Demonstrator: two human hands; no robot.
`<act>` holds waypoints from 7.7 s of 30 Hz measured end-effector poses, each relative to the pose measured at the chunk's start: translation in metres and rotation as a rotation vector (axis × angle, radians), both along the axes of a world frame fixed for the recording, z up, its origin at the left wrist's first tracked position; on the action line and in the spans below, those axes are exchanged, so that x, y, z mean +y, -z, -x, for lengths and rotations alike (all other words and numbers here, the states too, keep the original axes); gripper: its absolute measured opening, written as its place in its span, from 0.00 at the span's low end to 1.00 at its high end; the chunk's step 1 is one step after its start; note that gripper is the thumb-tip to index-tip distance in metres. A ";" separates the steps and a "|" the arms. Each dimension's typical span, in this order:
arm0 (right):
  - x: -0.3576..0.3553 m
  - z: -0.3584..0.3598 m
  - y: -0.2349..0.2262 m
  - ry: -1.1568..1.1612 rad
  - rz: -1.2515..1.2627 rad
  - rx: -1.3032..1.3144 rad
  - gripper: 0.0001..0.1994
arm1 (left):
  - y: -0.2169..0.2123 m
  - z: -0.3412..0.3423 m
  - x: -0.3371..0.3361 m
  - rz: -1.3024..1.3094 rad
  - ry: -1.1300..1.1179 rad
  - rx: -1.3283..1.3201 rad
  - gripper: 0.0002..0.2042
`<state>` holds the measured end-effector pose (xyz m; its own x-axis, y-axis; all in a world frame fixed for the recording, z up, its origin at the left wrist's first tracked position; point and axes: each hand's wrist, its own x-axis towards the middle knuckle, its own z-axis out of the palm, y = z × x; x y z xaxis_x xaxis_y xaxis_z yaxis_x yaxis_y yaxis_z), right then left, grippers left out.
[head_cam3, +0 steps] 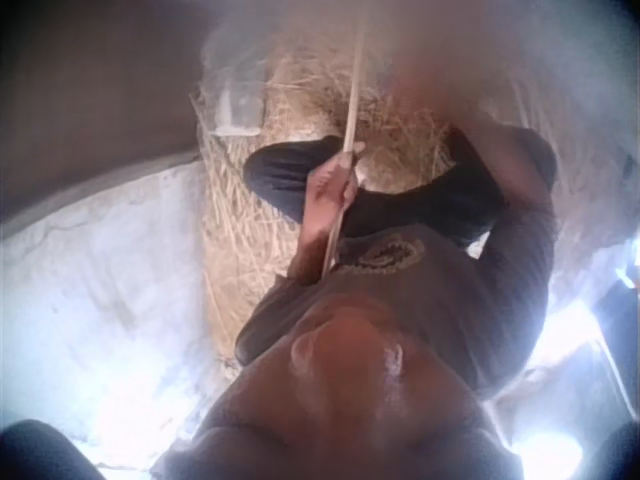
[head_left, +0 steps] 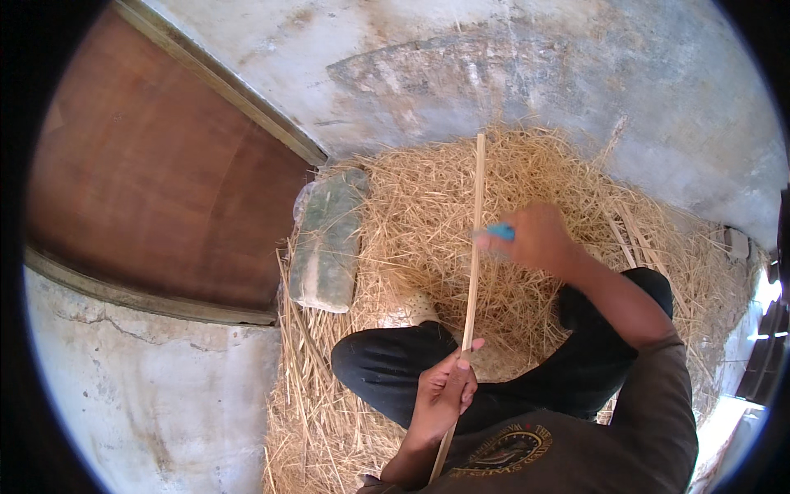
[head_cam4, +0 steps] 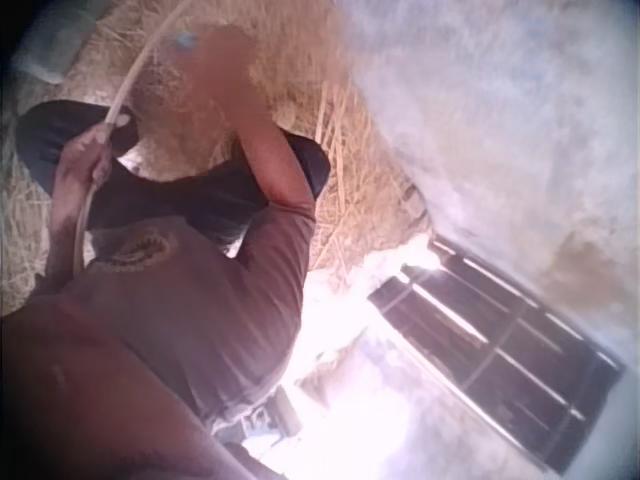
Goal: The person sits cross-legged on a bed of straw and uses a small knife to shave a long, thin bamboo stick. They hold the stick vertically with their left hand and repeatedly scrape the surface with the knife in their right hand, moving from the top down to the bottom.
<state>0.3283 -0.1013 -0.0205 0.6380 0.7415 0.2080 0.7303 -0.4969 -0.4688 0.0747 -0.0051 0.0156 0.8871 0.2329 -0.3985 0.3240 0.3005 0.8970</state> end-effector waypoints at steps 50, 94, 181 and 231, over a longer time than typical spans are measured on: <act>-0.017 -0.067 0.005 0.066 -0.816 1.428 0.10 | 0.019 0.032 -0.014 0.018 0.100 0.076 0.18; -0.001 -0.029 0.005 0.045 -0.367 1.114 0.21 | 0.024 -0.018 0.012 0.300 -0.017 0.001 0.21; 0.023 0.021 0.018 -0.103 -0.046 -0.123 0.42 | -0.001 0.017 -0.005 -0.572 -0.110 -0.066 0.19; 0.023 -0.079 0.057 0.331 -0.057 -0.300 0.42 | -0.005 0.045 -0.007 -0.655 0.039 -0.001 0.16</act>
<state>0.4074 -0.0781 -0.0779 0.7441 0.4898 0.4543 0.6443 -0.7060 -0.2941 0.0296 -0.0118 0.0209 0.9000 0.3950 -0.1844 0.3228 -0.3196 0.8908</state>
